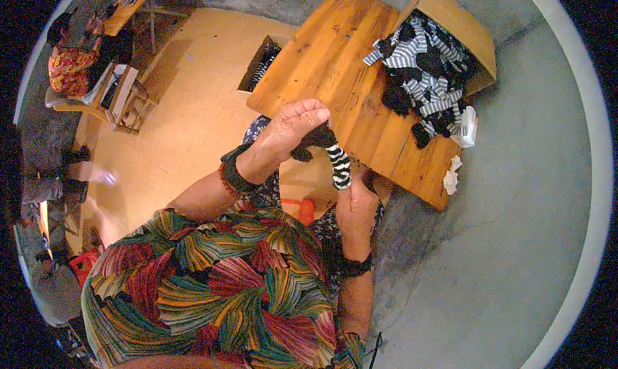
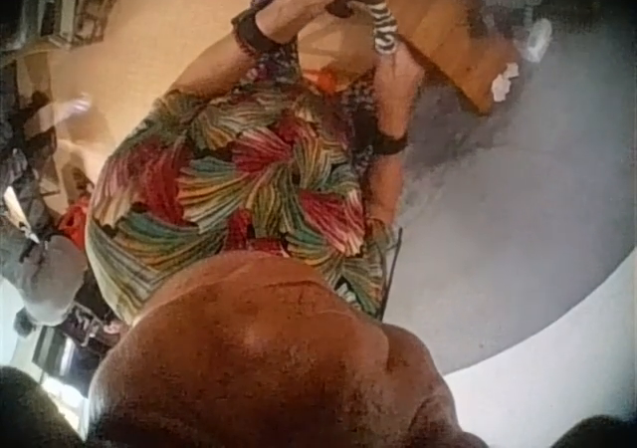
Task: Turning small striped fabric tubes right-side out using a wooden stick.
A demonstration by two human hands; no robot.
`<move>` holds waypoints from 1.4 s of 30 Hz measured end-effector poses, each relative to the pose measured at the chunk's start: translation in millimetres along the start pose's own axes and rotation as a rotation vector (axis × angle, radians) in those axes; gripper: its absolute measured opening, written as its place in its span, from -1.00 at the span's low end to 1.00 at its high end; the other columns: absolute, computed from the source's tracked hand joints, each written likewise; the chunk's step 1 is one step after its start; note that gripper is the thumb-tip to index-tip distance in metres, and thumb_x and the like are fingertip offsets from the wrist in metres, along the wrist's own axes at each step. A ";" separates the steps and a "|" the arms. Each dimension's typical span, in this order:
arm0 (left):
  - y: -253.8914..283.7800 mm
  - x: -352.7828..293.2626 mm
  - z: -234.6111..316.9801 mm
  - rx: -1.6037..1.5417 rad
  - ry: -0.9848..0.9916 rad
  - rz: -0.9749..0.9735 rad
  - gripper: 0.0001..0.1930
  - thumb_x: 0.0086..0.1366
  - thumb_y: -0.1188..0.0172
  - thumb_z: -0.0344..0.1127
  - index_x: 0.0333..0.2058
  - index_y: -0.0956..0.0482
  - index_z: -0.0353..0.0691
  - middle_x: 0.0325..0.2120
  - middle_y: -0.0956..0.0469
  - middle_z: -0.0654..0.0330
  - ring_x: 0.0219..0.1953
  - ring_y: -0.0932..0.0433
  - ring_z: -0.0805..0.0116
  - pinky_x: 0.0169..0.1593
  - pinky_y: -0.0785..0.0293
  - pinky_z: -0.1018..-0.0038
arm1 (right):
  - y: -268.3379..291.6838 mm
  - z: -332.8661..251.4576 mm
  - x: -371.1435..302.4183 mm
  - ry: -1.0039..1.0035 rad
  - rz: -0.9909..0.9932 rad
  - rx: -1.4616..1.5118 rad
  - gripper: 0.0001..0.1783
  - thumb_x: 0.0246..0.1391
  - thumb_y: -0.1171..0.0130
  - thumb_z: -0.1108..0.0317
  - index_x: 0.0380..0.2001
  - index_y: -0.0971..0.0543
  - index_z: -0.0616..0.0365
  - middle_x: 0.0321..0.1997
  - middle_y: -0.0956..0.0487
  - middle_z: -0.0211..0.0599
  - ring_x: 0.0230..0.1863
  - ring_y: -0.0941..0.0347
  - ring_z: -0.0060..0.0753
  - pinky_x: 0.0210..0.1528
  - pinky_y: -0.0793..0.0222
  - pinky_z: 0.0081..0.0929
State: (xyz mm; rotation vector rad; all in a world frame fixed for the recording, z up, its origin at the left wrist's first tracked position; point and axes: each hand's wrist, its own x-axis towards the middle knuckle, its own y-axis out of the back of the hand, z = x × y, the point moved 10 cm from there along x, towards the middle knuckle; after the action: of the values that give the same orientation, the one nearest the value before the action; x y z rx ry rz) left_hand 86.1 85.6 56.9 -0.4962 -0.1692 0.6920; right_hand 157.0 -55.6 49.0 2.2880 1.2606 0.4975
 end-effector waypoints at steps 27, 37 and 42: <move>-32.1 -32.2 25.8 -0.264 -0.050 0.031 -0.81 0.09 -0.11 -0.22 -0.41 -0.45 -0.22 -0.53 -0.46 0.34 -0.50 -0.37 0.64 -0.38 -0.32 0.68 | -93.7 -26.7 -32.4 -0.586 -0.506 1.464 -0.73 0.02 0.10 0.26 -0.70 -0.27 0.09 -0.89 -0.08 -0.52 -0.85 0.01 -0.58 -0.74 0.07 -0.59; -9.6 -13.5 66.4 0.209 -0.122 -0.155 -0.69 0.13 -0.05 -0.25 -0.18 -0.41 -0.27 -0.36 -0.37 0.31 -0.27 -0.33 0.53 -0.20 -0.28 0.57 | -35.0 7.2 -10.2 -0.477 -0.239 0.926 -0.83 0.02 0.02 0.32 -0.55 -0.43 0.18 -0.81 -0.20 -0.59 -0.80 -0.02 -0.75 -0.77 0.13 -0.74; -21.7 -8.0 76.6 0.530 -0.251 -0.302 -0.73 0.18 0.01 -0.25 -0.23 -0.43 -0.31 -0.39 -0.38 0.29 -0.27 -0.33 0.51 -0.18 -0.27 0.55 | -31.7 2.7 -8.0 -0.443 -0.276 0.790 -0.82 0.05 0.08 0.35 -0.55 -0.40 0.20 -0.84 -0.16 -0.55 -0.83 0.02 -0.71 -0.77 0.12 -0.71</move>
State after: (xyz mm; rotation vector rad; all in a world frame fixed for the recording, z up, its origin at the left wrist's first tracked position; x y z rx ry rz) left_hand 68.6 95.2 134.4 0.1264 -0.2795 0.4735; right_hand 132.7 -48.4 28.1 2.5234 1.6752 -0.6940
